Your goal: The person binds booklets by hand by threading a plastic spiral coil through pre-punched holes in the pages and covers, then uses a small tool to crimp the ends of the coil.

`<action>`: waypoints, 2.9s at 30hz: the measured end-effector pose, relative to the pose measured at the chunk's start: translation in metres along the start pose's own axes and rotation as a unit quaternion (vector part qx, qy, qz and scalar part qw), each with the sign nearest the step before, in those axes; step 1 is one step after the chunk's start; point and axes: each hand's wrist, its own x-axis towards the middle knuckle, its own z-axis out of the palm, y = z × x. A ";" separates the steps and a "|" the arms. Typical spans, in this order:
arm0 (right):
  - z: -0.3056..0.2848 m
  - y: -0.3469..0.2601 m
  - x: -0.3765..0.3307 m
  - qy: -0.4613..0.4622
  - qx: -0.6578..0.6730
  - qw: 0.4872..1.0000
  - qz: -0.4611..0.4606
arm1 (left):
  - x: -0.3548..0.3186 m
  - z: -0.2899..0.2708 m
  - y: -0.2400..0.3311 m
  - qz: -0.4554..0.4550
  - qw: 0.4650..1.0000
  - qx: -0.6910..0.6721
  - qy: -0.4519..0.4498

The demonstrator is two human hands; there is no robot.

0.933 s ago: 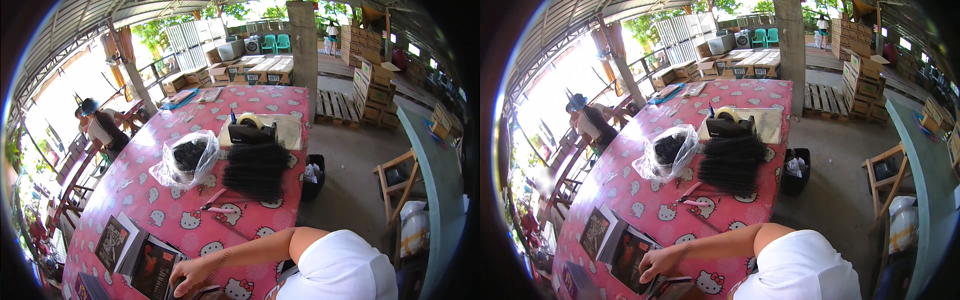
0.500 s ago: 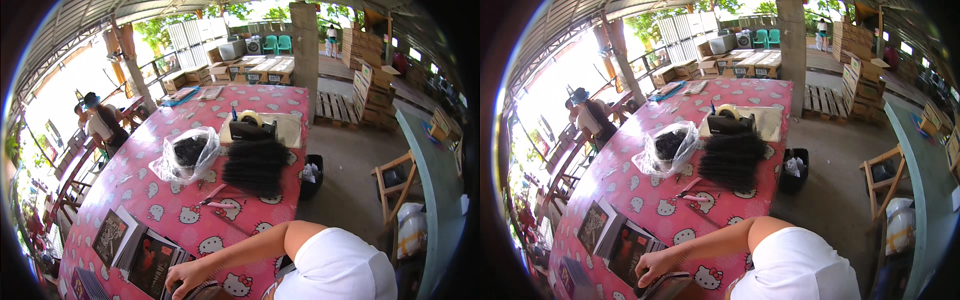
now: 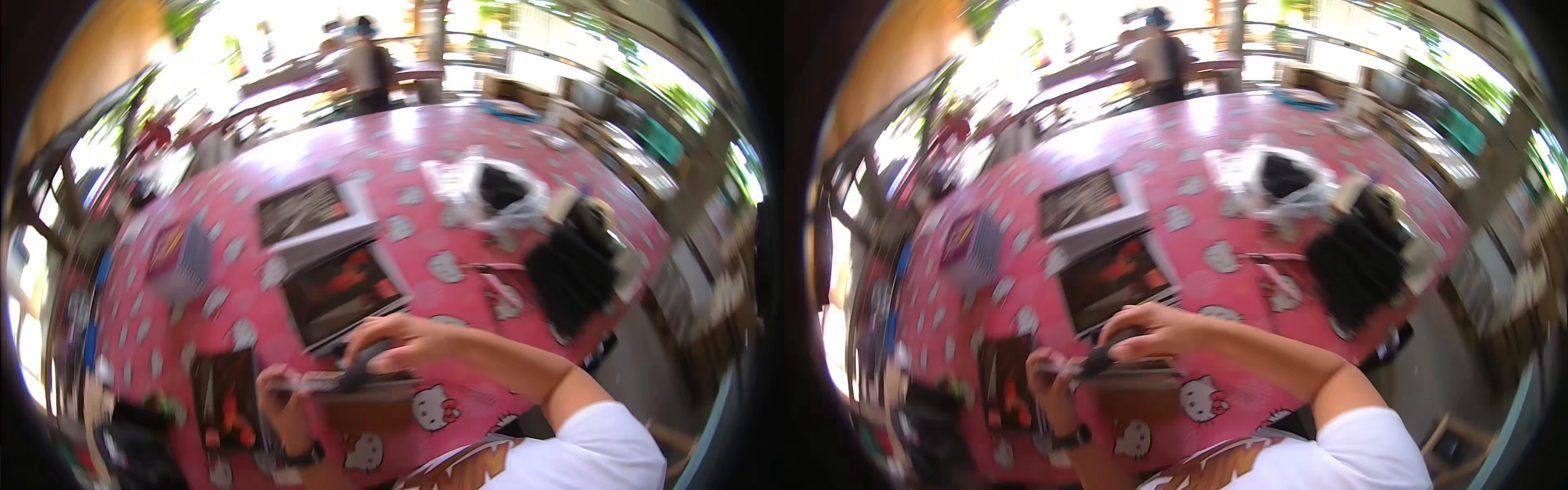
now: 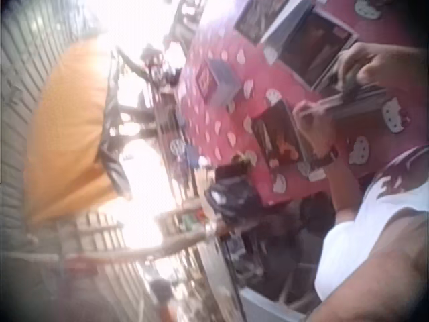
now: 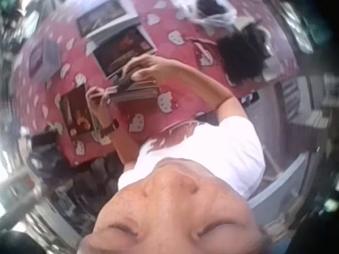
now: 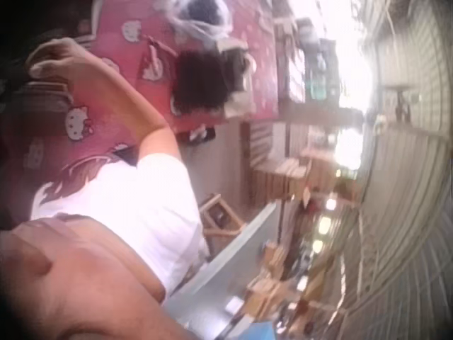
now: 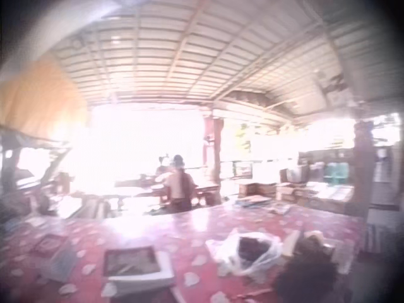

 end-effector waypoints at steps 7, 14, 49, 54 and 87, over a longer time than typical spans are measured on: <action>0.010 -0.020 0.019 -0.059 0.106 0.993 0.009 | 0.000 -0.011 -0.003 -0.043 0.988 -0.141 -0.049; 0.021 -0.015 0.026 -0.048 0.032 0.996 0.061 | -0.004 -0.013 -0.005 -0.016 0.988 -0.144 -0.061; -0.038 0.026 -0.021 0.303 -0.351 0.878 0.123 | 0.000 -0.017 0.002 -0.079 0.963 -0.246 -0.070; -0.067 0.062 -0.119 0.244 -0.521 0.758 0.306 | 0.000 -0.015 -0.003 -0.090 0.972 -0.191 -0.105; 0.042 -0.092 -0.044 0.237 -0.346 0.901 -0.107 | -0.036 0.096 0.080 0.228 0.951 0.146 -0.150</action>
